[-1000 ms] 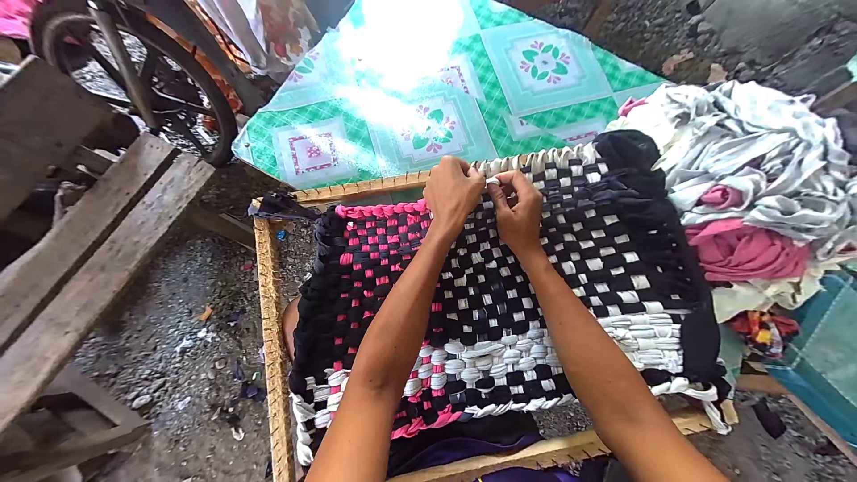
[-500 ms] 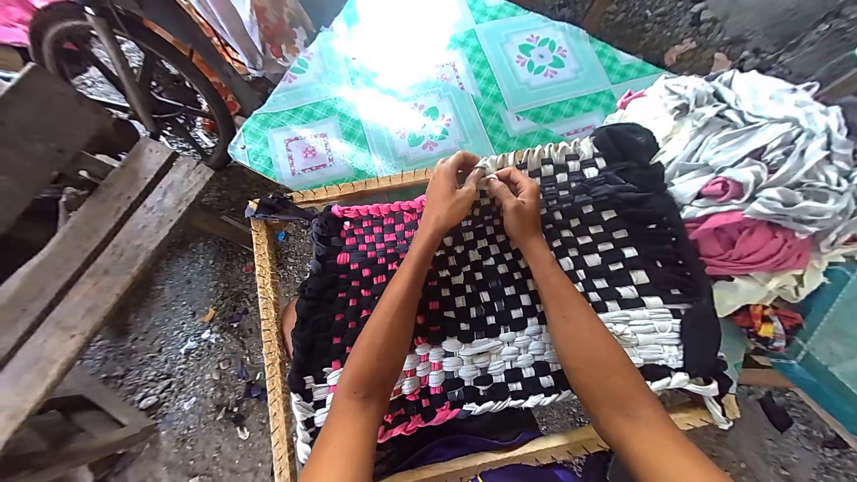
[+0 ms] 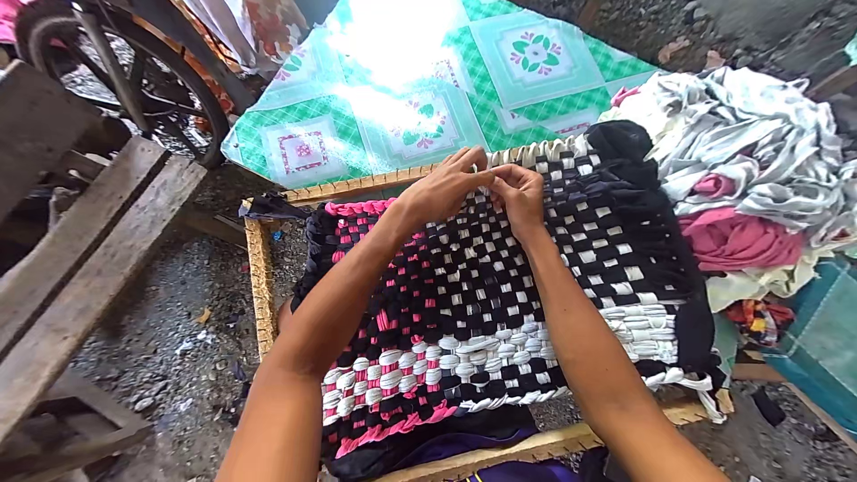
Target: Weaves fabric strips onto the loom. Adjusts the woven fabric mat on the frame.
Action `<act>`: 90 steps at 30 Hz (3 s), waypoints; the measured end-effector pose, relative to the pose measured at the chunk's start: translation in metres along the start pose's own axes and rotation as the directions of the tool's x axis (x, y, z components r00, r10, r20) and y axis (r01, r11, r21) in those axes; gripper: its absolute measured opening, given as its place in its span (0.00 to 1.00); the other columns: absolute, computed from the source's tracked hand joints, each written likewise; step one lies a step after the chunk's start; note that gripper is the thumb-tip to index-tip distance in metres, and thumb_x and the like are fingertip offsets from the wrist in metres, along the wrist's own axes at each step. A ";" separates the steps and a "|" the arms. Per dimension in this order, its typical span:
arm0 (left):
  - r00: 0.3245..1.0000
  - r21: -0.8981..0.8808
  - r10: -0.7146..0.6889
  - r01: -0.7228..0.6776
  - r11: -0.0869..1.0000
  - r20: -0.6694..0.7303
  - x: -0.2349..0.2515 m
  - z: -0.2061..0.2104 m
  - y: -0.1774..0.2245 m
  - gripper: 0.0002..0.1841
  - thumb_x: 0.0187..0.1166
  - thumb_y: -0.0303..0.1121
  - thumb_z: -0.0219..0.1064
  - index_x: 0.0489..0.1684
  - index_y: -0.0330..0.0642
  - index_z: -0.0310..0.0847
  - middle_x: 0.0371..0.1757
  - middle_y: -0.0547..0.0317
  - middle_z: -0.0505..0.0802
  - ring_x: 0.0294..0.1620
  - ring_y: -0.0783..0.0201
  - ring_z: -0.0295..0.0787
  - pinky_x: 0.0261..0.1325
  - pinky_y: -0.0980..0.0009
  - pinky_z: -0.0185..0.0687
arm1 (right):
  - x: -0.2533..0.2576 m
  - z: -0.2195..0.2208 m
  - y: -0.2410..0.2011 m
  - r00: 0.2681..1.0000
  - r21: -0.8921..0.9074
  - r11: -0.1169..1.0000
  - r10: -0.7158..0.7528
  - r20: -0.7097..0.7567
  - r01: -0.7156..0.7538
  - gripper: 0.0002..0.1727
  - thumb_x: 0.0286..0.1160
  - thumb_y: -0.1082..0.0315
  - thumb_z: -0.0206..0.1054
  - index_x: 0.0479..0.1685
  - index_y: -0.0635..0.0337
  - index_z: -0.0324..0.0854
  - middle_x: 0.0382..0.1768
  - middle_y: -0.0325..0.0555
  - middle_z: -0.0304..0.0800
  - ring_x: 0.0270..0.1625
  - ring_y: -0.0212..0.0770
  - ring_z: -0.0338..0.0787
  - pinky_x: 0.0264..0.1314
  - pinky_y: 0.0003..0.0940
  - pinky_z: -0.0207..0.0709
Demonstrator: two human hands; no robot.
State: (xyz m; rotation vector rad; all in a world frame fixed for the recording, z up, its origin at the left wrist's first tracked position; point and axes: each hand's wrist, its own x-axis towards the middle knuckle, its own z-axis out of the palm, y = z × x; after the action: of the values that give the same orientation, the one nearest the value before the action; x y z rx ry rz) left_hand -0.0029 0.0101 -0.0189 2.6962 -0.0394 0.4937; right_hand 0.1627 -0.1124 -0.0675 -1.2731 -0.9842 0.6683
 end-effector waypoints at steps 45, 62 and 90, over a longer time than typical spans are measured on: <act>0.874 -0.040 -0.364 0.372 0.928 -0.323 0.013 0.014 0.005 0.10 0.72 0.27 0.65 0.38 0.36 0.94 0.40 0.49 0.90 0.39 0.57 0.88 0.48 0.59 0.86 | -0.027 0.018 -0.004 0.930 -0.637 0.732 -0.361 -0.064 0.240 0.14 0.88 0.65 0.61 0.57 0.63 0.88 0.49 0.50 0.90 0.44 0.36 0.89 0.46 0.29 0.84; 0.949 -0.343 -0.193 0.099 0.934 -0.250 -0.001 0.006 -0.014 0.09 0.73 0.23 0.70 0.42 0.43 0.97 0.43 0.54 0.97 0.45 0.65 0.94 0.55 0.63 0.89 | -0.019 0.007 0.002 0.978 -0.237 0.950 -0.210 -0.001 0.203 0.12 0.75 0.67 0.76 0.49 0.65 0.90 0.44 0.45 0.94 0.35 0.32 0.91 0.40 0.29 0.88; 0.810 -0.139 -0.422 0.402 0.905 -0.407 -0.014 0.034 0.009 0.12 0.84 0.37 0.65 0.47 0.43 0.96 0.41 0.55 0.95 0.44 0.61 0.93 0.55 0.59 0.88 | -0.010 0.015 -0.002 0.988 -0.327 0.942 -0.109 -0.108 0.068 0.11 0.90 0.64 0.57 0.53 0.64 0.78 0.33 0.44 0.86 0.28 0.36 0.87 0.34 0.34 0.87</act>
State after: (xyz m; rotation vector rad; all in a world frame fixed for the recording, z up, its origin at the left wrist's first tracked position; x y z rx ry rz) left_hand -0.0052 -0.0122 -0.0497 2.3827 0.6391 0.9137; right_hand 0.1448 -0.1148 -0.0682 -1.5275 -1.0700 0.3603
